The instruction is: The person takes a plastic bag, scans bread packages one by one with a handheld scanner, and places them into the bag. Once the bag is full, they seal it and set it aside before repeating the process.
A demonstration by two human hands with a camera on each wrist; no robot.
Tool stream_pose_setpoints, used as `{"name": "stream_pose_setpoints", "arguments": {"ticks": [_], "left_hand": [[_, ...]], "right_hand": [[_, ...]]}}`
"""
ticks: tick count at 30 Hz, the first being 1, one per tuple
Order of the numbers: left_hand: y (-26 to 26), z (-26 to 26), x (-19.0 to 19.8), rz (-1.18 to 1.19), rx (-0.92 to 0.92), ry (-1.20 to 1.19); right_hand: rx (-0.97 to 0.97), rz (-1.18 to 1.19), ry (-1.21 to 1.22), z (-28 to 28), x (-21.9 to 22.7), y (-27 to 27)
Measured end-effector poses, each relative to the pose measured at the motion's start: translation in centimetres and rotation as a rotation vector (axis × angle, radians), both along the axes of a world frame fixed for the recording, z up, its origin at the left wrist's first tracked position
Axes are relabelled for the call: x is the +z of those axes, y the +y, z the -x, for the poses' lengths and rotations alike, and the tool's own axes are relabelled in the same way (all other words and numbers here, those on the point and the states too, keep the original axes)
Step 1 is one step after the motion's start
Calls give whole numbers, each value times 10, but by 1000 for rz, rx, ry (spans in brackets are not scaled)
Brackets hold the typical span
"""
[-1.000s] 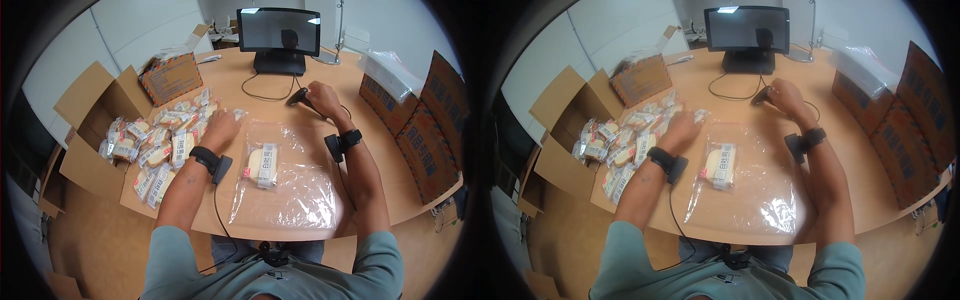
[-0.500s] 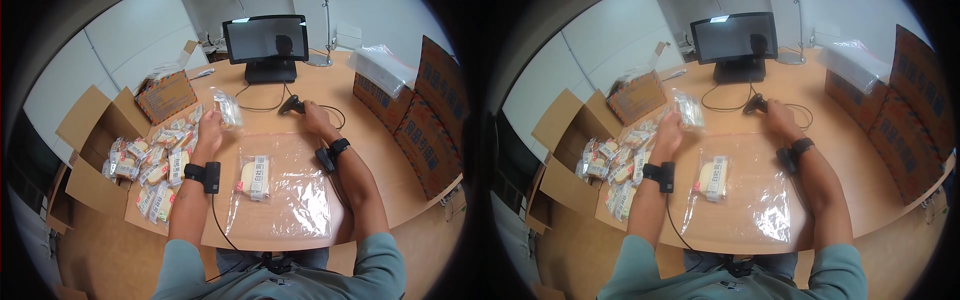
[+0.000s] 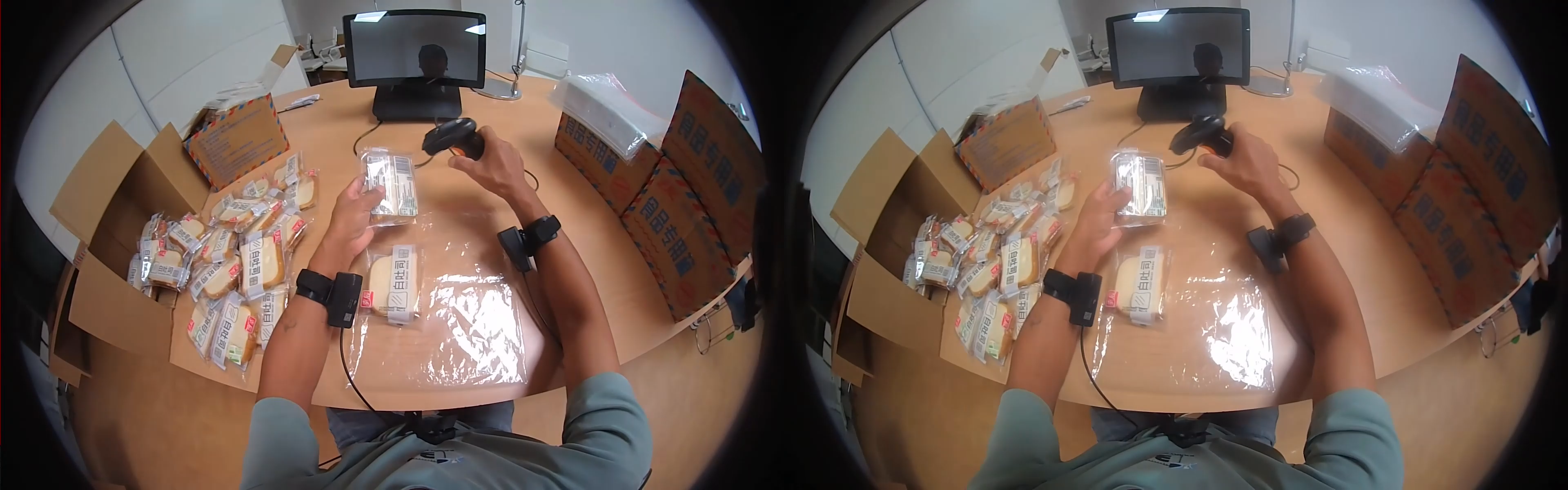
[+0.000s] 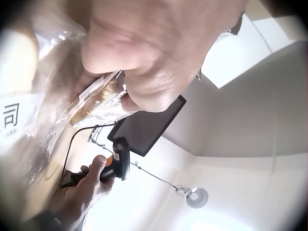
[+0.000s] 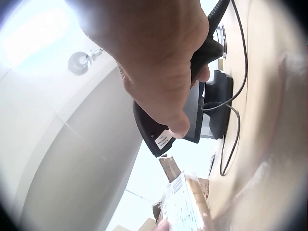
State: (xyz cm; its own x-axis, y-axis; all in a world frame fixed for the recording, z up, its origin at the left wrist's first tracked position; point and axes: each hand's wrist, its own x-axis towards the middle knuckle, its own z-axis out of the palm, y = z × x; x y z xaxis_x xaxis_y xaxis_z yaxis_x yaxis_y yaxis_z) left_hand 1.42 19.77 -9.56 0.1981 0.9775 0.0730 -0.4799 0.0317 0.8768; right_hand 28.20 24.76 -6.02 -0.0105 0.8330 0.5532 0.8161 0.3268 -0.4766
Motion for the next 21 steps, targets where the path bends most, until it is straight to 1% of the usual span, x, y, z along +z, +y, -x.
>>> {"name": "stream_pose_setpoints", "arguments": {"ticks": [2, 6, 8, 11, 17, 21], "left_hand": [[0, -2, 2, -32, 22, 51], [-3, -4, 7, -14, 22, 70], [-3, -4, 6, -22, 0, 56], [-1, -3, 4, -7, -23, 60], [-3, -7, 7, 1, 0, 47], [-4, -7, 8, 3, -1, 28]], "right_hand": [[33, -33, -35, 5, -1, -1], [59, -35, -37, 11, 4, -7], [69, -96, -74, 12, 2, -7], [62, -104, -98, 12, -1, -5], [108, -69, -96, 13, 5, -11], [95, -52, -113, 13, 2, -8]]}}
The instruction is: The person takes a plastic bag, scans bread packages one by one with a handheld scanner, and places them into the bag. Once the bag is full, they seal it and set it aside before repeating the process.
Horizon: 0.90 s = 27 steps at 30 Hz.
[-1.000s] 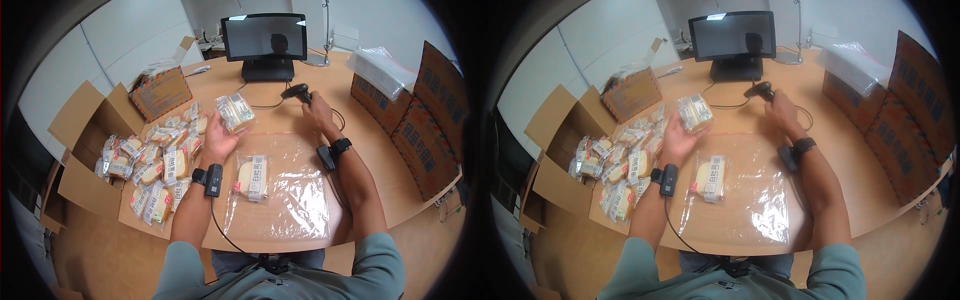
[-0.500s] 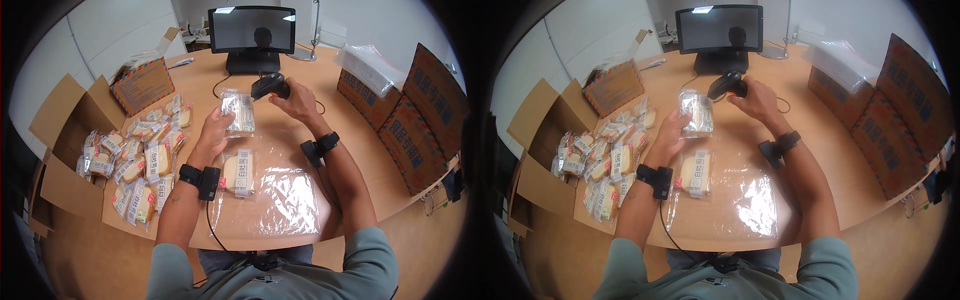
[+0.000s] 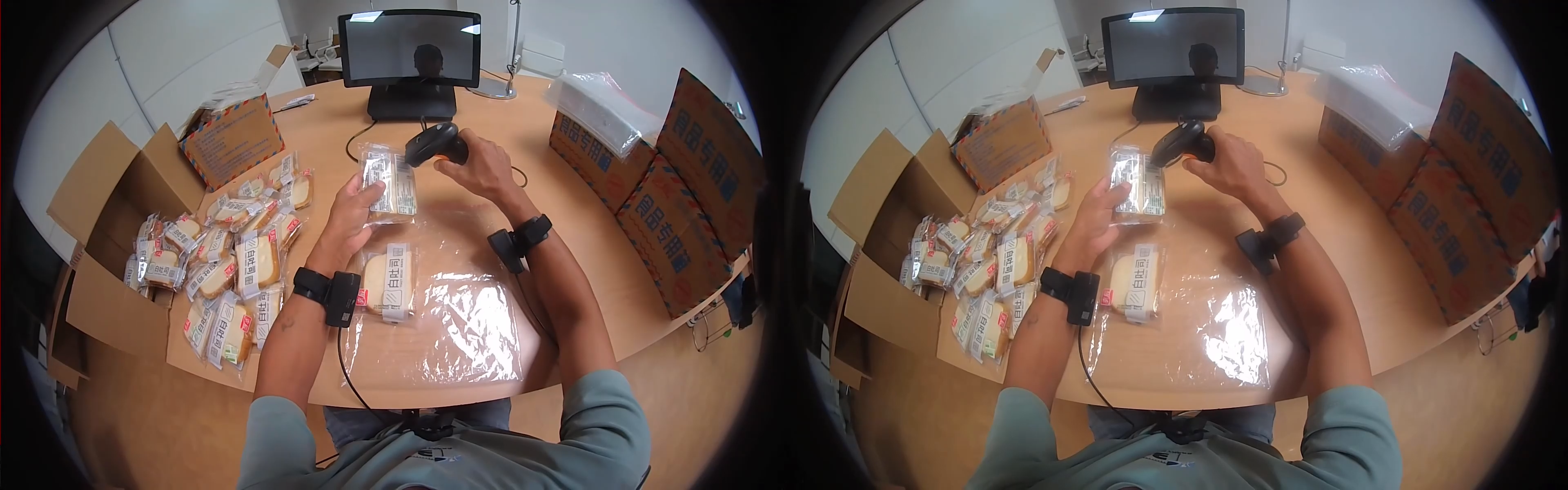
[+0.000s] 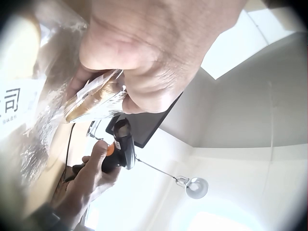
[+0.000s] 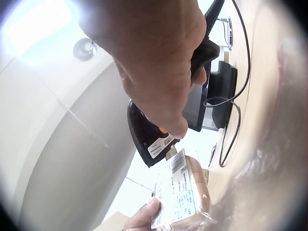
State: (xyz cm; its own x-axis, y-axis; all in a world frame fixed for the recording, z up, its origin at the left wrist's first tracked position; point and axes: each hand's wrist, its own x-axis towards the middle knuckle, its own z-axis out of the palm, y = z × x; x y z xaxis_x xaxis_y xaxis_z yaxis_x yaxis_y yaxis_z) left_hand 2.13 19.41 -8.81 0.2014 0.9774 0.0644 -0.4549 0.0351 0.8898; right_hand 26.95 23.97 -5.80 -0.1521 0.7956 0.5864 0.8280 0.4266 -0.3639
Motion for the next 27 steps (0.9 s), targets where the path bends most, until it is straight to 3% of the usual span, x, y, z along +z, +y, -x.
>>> {"name": "stream_pose_setpoints", "arguments": {"ticks": [6, 8, 12, 14, 21, 24, 26, 27], "left_hand": [[-1, 2, 2, -1, -18, -13], [1, 6, 1, -27, -28, -95], [0, 12, 0, -95, 28, -158], [-11, 13, 11, 24, 45, -87], [-20, 4, 20, -16, -52, -262], [-16, -1, 16, -118, 13, -65], [-14, -7, 12, -536, 185, 388], [-13, -7, 11, -580, 229, 545]], "right_hand": [[5, 110, -8, -5, -3, 5], [137, 60, 18, -18, -17, 21], [127, 149, -40, -43, -36, 40], [165, 258, -84, -50, -41, 47], [106, 233, -59, -55, -51, 56], [36, 167, -162, -52, -43, 53], [-68, -23, -119, -42, -25, 46], [-71, -21, -122, -36, -13, 38]]}}
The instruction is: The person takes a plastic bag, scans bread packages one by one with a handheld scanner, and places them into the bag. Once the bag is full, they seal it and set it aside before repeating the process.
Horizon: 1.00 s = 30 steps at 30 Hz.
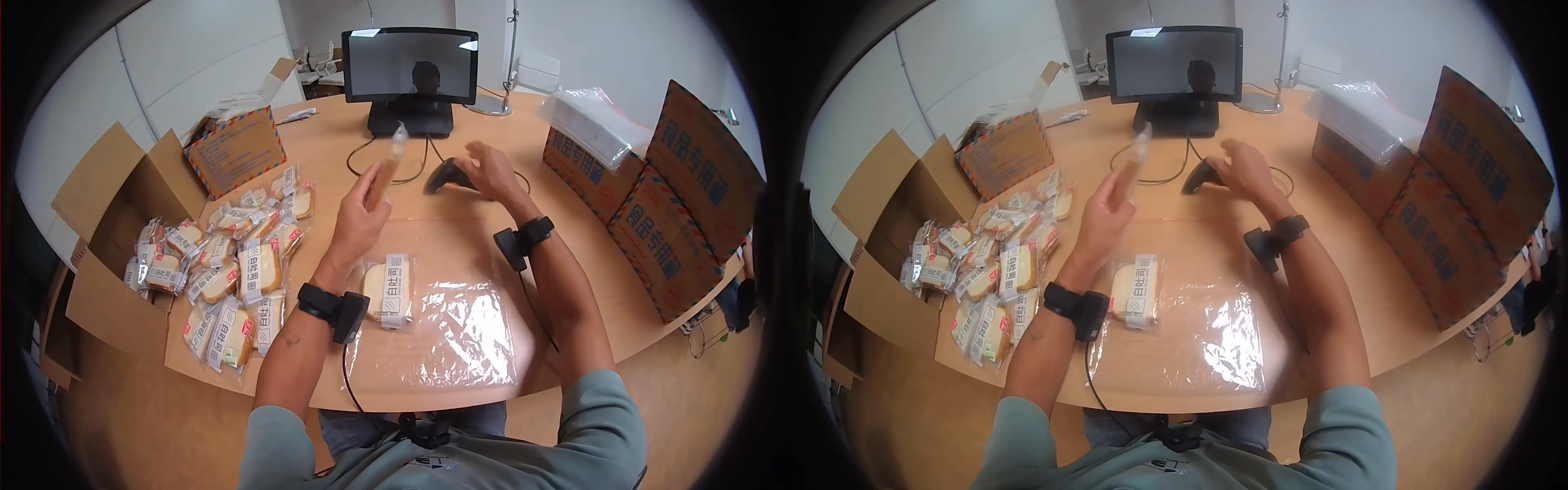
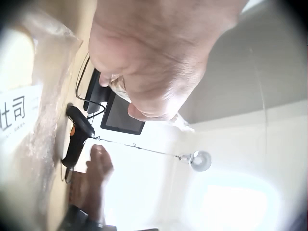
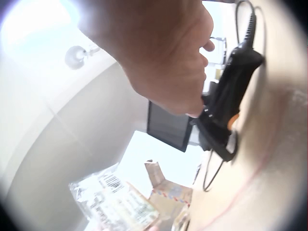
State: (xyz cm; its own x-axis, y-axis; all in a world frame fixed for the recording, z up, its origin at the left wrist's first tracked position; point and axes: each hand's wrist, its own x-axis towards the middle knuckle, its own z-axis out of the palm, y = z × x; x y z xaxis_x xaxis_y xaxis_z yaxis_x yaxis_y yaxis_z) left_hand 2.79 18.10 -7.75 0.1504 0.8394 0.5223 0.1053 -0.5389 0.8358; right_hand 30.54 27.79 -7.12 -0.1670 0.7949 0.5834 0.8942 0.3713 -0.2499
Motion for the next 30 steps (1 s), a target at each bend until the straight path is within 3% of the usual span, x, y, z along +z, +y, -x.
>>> {"name": "stream_pose_setpoints", "arguments": {"ticks": [1, 2, 3, 5, 9, 12, 14, 17, 19, 22, 30], "left_hand": [[3, -2, -4, 5, -3, -3], [6, -5, -10, -191, 123, 187], [6, -8, -15, -387, 247, 379], [-1, -12, -13, -454, 266, 494], [-4, -13, -18, -490, 190, 591], [-3, -10, -21, -443, 206, 606], [1, -3, -29, -395, 235, 609], [6, 4, -31, -253, 209, 790], [4, 3, -22, -23, 25, 903], [8, 2, -34, -107, 70, 853], [8, 1, -43, -130, 196, 854]], "right_hand": [[173, 263, 418, 15, 27, -22], [344, 526, 839, 26, 44, -38], [339, 531, 842, 30, 49, -44], [524, 737, 1036, 34, 55, -49], [628, 678, 741, 29, 33, -37], [549, 477, 775, 10, 26, -27], [531, 472, 847, -14, 35, -20], [444, 403, 950, -23, 48, -9], [521, 368, 883, -26, 53, -4], [468, 357, 682, -16, 51, 9], [649, 497, 633, 25, 31, 36]]}}
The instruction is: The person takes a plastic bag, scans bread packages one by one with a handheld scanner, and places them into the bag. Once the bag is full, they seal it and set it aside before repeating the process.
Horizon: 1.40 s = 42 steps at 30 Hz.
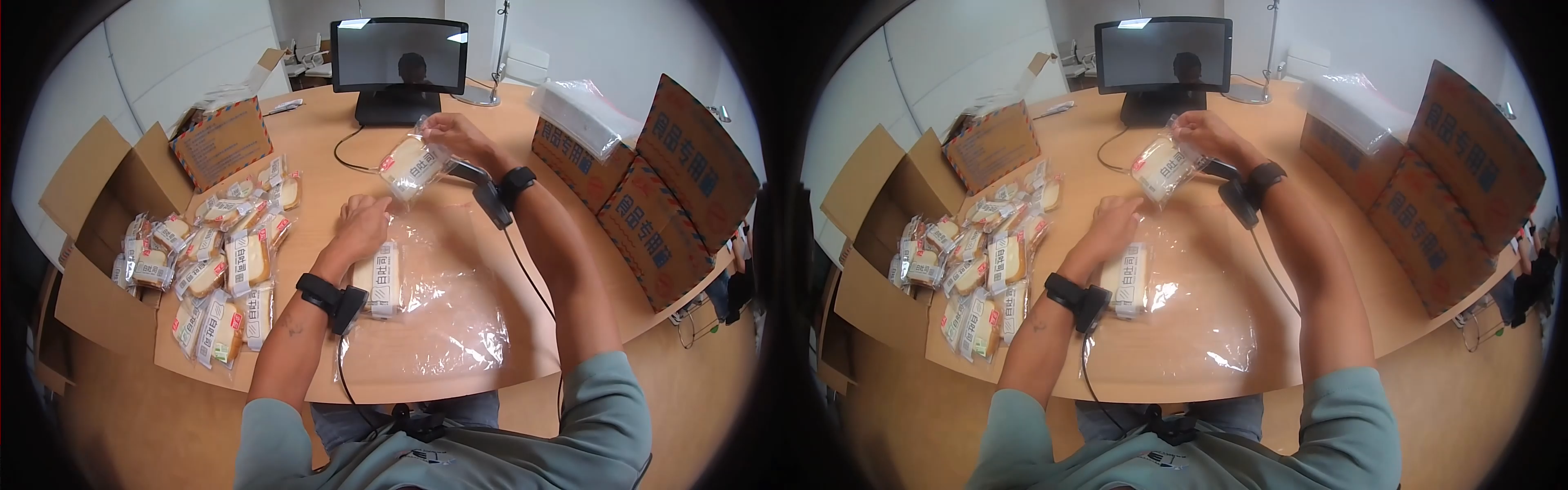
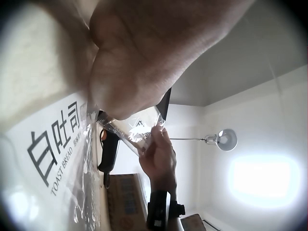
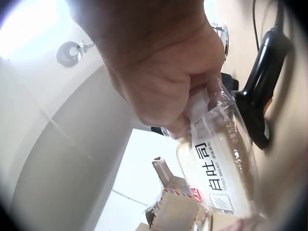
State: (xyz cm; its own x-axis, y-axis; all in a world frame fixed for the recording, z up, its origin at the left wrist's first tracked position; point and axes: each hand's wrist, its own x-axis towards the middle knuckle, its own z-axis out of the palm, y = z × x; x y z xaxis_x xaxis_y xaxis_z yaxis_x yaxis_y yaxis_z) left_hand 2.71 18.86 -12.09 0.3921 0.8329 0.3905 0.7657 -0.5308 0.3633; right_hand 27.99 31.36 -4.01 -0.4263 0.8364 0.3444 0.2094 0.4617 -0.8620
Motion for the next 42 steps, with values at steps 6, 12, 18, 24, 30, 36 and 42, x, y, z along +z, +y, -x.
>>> {"name": "stream_pose_setpoints", "arguments": {"ticks": [6, 12, 18, 24, 30, 36, 42], "left_hand": [[8, 1, -6, -105, -39, -122], [5, 4, -5, -49, -8, -172], [12, 4, -9, -44, 0, -180], [9, 3, -7, -19, 15, -161], [10, 2, -10, -17, 29, -153], [6, 0, -6, 34, 46, -120], [3, -1, -4, 109, 52, -84]], "right_hand": [[81, -32, -41, 14, -5, 8], [124, 20, -338, -1, 2, 15], [42, 84, -692, -2, 21, -9], [144, 175, -1052, 7, 21, -10], [226, 3, -1115, 18, 10, -29], [234, 152, -1020, 18, 5, -50], [179, 291, -1112, 21, 15, -71]]}}
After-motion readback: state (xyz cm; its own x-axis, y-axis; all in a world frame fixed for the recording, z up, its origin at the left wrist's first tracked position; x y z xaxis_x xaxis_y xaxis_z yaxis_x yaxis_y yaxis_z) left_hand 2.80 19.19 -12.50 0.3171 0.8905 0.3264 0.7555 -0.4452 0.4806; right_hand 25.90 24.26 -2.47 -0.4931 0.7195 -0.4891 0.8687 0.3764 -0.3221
